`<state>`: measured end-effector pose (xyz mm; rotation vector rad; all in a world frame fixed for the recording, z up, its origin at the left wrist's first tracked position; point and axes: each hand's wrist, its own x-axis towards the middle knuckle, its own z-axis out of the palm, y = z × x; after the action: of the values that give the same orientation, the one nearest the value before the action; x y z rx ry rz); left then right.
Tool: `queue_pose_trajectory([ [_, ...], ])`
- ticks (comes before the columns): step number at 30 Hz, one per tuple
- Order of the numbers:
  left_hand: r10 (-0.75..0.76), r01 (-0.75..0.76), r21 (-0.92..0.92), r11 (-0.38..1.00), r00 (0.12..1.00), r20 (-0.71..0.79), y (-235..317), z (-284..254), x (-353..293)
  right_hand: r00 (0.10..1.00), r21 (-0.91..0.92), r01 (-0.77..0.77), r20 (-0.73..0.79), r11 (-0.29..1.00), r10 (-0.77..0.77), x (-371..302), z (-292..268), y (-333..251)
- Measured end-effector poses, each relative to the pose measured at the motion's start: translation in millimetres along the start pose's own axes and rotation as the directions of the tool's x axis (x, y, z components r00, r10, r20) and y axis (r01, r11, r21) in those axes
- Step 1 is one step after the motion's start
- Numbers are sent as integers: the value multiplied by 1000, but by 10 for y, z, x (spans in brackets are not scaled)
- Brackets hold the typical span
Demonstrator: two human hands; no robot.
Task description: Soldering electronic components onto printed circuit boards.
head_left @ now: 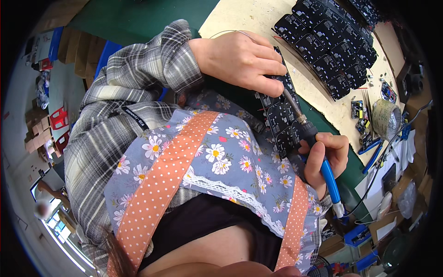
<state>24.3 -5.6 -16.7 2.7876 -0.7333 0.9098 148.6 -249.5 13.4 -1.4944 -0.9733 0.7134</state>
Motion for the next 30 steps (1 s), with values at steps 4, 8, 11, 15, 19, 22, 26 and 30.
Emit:
queue_pose_trajectory([
  [4,-3,3,5,1000,1000,4,8,-15,7,1000,14,-27,-11,1000,27,-33,-19,-20],
  [8,-6,5,17,1000,1000,25,-1,-24,10,999,-8,-25,-29,1000,25,-40,-4,-22],
  [11,-20,20,18,1000,1000,6,-13,3,21,999,3,-31,-39,1000,31,-14,9,-23],
  [15,-17,17,34,999,1000,15,-1,-6,30,1000,-7,15,-18,1000,-15,-20,10,-20],
  [19,-18,18,43,999,1000,2,-3,-10,24,999,-12,-12,-36,1000,12,-25,15,-34],
  [22,-17,17,37,999,1000,8,1,-1,24,999,-1,-32,-43,999,32,-29,15,-58],
  [26,-18,18,43,999,1000,2,-5,8,19,987,48,-143,-72,989,146,-31,39,-130],
  [30,-28,27,41,999,999,21,18,-21,19,998,-36,0,-61,999,-2,-71,33,-39],
])
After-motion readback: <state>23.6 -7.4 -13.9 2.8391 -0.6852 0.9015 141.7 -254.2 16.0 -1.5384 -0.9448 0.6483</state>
